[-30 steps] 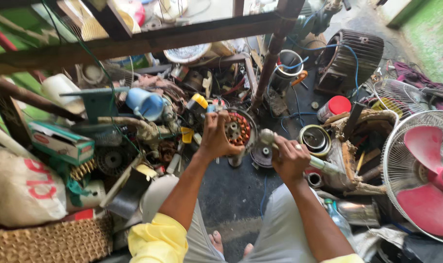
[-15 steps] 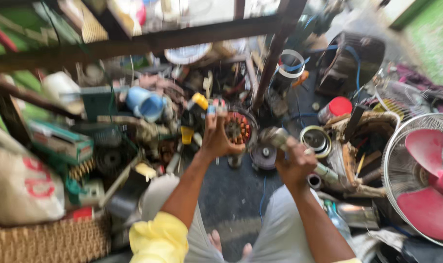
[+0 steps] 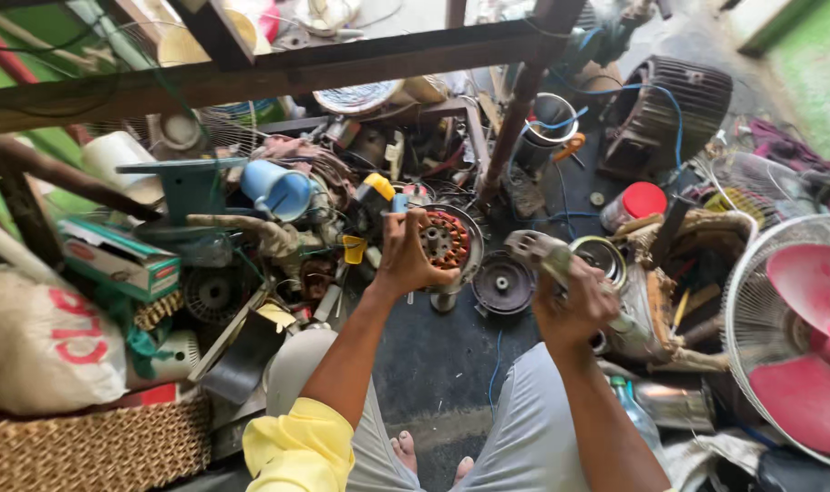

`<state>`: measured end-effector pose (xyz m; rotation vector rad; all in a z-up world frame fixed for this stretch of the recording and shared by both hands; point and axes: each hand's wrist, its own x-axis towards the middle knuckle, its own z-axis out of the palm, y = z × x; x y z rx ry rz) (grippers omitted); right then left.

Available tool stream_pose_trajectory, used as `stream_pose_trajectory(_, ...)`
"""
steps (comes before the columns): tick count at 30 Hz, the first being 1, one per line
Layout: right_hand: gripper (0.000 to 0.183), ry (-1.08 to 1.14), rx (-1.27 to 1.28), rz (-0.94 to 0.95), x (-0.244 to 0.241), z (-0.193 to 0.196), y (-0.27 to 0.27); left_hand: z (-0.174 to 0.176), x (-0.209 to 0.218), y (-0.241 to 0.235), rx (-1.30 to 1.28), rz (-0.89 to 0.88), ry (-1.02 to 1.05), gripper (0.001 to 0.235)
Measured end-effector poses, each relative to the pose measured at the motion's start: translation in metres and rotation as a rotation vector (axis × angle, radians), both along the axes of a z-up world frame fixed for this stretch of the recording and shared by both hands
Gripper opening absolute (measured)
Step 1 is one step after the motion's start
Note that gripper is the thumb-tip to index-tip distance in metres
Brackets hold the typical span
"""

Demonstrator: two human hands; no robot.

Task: The person works on a small electrical motor stator, adjusting and securing copper windings by hand. They then place the stator into a metal housing and use a hammer to tap it into place.

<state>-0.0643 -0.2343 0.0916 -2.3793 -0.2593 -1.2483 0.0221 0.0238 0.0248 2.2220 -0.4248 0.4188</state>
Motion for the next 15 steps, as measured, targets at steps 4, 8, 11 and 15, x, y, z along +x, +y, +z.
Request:
stream_pose_trajectory(4,0.022,-0.044,0.003,0.129,0.001,0.003,0.011,0.002,-0.002,-0.005,-0.036,-0.023,-0.016,0.097)
stream_pose_trajectory(8,0.034,0.16,-0.175,0.098,0.012,0.009,0.026,0.015,0.001,-0.002,-0.035,-0.001,-0.064,0.095)
stream_pose_trajectory(11,0.028,0.071,-0.052,0.124,0.0,0.006,0.013,0.004,-0.006,-0.003,0.016,-0.008,-0.038,0.095)
stream_pose_trajectory(15,0.027,-0.05,0.009,0.096,0.012,0.002,0.01,0.006,0.0,0.002,0.04,-0.046,-0.032,0.097)
